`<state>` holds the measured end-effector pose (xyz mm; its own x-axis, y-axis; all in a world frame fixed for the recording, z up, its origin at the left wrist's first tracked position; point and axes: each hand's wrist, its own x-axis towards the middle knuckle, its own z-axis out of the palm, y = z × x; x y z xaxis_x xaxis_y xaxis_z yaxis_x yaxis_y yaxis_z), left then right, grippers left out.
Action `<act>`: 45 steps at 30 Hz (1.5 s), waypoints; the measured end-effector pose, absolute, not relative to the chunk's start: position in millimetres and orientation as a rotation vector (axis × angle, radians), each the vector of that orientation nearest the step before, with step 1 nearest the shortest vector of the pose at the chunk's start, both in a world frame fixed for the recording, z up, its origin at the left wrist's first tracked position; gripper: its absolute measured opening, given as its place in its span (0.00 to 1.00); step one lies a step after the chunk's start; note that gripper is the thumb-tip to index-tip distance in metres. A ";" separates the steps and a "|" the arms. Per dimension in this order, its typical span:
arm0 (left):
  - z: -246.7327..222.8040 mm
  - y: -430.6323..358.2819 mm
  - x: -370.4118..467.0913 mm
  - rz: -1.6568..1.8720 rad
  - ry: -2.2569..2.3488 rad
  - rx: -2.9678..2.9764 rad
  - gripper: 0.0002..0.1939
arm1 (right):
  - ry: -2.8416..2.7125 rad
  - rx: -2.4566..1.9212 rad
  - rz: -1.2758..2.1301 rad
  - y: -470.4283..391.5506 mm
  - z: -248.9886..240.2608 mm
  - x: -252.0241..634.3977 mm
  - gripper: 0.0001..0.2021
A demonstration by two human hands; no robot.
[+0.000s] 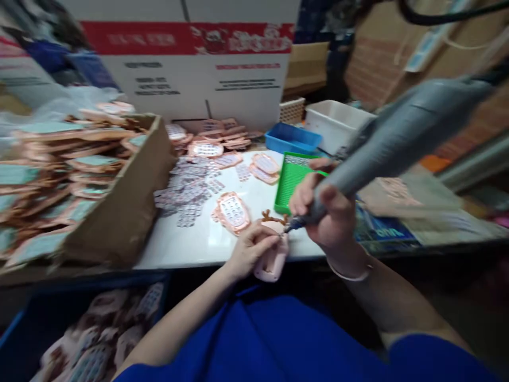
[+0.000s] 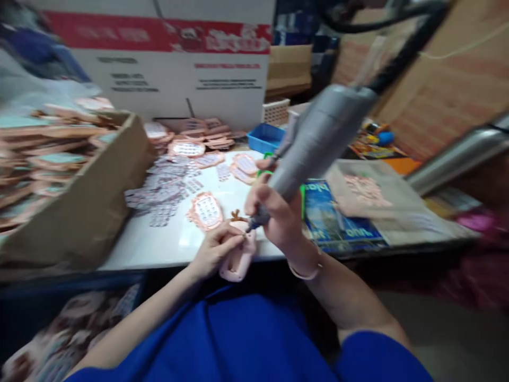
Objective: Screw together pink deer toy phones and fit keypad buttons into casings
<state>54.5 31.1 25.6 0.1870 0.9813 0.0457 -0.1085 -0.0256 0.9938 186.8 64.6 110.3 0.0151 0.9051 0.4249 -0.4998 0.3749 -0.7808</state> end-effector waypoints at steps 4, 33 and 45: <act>29.0 33.6 52.0 1.167 0.866 1.218 0.13 | -1.088 -0.420 1.213 67.1 112.0 185.5 0.17; 31.7 25.8 60.0 1.049 0.717 0.587 0.22 | -1.075 -0.340 1.081 64.7 108.2 176.0 0.15; 32.6 15.1 59.2 1.060 0.965 1.075 0.39 | -1.246 -0.534 1.005 64.2 98.4 184.2 0.17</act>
<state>59.2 15.1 32.6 0.2198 0.9711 -0.0928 -0.1829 0.1345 0.9739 184.2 64.2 98.4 -0.0051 0.8523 0.5231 -0.3306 0.4923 -0.8052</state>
